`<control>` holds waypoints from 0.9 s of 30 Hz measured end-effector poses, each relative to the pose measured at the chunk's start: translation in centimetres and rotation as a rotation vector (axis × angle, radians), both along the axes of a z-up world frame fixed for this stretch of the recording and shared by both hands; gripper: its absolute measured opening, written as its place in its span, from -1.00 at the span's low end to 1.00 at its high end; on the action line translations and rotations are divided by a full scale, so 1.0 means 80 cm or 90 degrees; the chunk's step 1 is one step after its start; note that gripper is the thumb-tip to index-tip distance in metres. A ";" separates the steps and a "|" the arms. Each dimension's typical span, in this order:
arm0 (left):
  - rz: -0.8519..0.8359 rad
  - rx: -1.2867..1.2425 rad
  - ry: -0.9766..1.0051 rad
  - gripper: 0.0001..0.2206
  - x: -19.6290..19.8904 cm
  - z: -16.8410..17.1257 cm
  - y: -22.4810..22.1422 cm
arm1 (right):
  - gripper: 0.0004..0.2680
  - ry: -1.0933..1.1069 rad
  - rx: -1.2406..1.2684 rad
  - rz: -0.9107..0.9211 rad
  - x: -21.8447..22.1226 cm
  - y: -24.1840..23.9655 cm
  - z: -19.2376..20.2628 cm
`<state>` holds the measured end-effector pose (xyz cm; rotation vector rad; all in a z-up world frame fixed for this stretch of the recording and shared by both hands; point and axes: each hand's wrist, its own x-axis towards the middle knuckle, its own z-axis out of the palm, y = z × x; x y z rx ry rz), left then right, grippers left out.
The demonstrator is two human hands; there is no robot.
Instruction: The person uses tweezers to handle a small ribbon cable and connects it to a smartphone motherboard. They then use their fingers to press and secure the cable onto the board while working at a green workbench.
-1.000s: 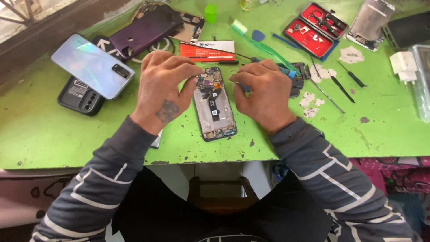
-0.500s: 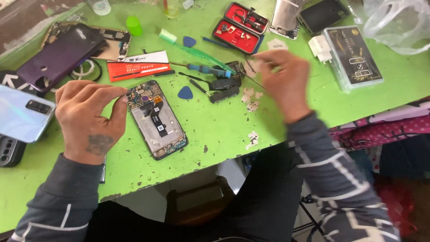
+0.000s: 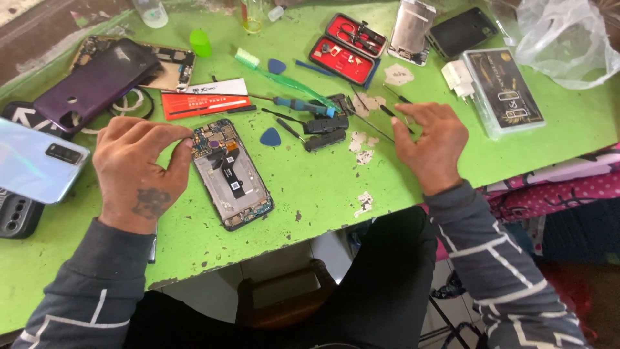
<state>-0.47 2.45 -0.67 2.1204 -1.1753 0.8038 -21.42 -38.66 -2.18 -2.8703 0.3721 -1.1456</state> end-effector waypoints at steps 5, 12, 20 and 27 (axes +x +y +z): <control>0.006 0.003 0.001 -0.94 0.002 -0.004 0.000 | -0.91 0.107 0.104 -0.211 0.024 -0.050 0.005; 0.004 0.002 0.002 -0.93 0.005 -0.001 -0.004 | -0.92 0.169 0.045 -0.042 0.056 -0.032 0.017; 0.013 0.012 0.012 -0.94 0.008 0.000 -0.005 | -0.89 0.167 0.160 0.190 0.147 0.044 0.057; 0.031 0.033 0.016 -0.98 0.012 -0.001 -0.006 | -0.83 0.144 0.289 0.191 0.179 0.009 0.067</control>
